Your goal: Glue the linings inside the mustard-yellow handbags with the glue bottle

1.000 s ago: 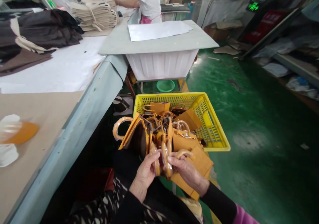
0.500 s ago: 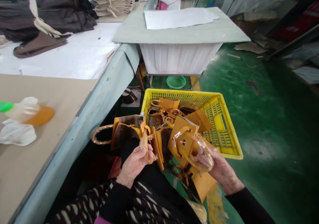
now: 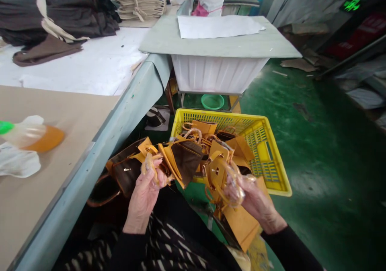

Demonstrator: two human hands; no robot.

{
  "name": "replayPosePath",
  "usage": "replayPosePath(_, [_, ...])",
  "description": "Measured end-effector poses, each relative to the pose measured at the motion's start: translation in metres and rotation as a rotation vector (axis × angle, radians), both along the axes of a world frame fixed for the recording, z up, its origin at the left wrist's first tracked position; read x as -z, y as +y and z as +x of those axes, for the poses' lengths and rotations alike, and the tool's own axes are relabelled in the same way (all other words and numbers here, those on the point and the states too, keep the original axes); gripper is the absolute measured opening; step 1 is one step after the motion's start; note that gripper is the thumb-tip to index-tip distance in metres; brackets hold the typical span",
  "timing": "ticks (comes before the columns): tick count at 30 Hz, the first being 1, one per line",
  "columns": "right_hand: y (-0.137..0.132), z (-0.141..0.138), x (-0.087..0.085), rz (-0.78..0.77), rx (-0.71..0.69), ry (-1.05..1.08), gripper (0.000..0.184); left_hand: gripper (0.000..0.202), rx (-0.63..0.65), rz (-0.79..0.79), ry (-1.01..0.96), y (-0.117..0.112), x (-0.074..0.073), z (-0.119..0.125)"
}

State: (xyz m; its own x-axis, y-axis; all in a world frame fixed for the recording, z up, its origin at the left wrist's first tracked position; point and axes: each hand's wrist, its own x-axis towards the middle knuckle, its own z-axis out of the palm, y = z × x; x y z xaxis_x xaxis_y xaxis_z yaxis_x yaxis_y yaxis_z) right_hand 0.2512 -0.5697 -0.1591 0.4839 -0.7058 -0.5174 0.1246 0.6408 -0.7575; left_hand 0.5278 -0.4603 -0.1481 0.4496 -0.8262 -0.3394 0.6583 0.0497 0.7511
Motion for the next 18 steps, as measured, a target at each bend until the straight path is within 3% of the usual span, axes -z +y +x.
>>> replayPosePath(4, [0.012, 0.025, 0.004, -0.147, -0.137, 0.044, 0.025, 0.047, 0.024, 0.009, 0.010, -0.001, 0.007, 0.002])
replayPosePath(6, [0.018, 0.039, -0.002, -0.221, -0.227, 0.064, 0.022, 0.051, 0.152, 0.059, -0.021, -0.003, 0.012, -0.002])
replayPosePath(10, [0.032, 0.080, -0.024, -0.365, -0.432, -0.027, 0.019, 0.038, 0.477, 0.121, -0.096, -0.008, 0.019, -0.025])
replayPosePath(12, [0.037, 0.099, -0.031, -0.480, -0.490, -0.040, 0.016, 0.033, 0.554, 0.093, -0.074, -0.008, 0.021, -0.036])
replayPosePath(15, [0.038, 0.110, -0.034, -0.523, -0.575, 0.095, 0.017, 0.026, 0.500, 0.101, 0.002, -0.005, 0.025, -0.038])
replayPosePath(18, [0.030, 0.098, -0.036, -0.481, -0.631, 0.206, 0.016, 0.023, 0.447, 0.154, 0.089, -0.003, 0.032, -0.031])
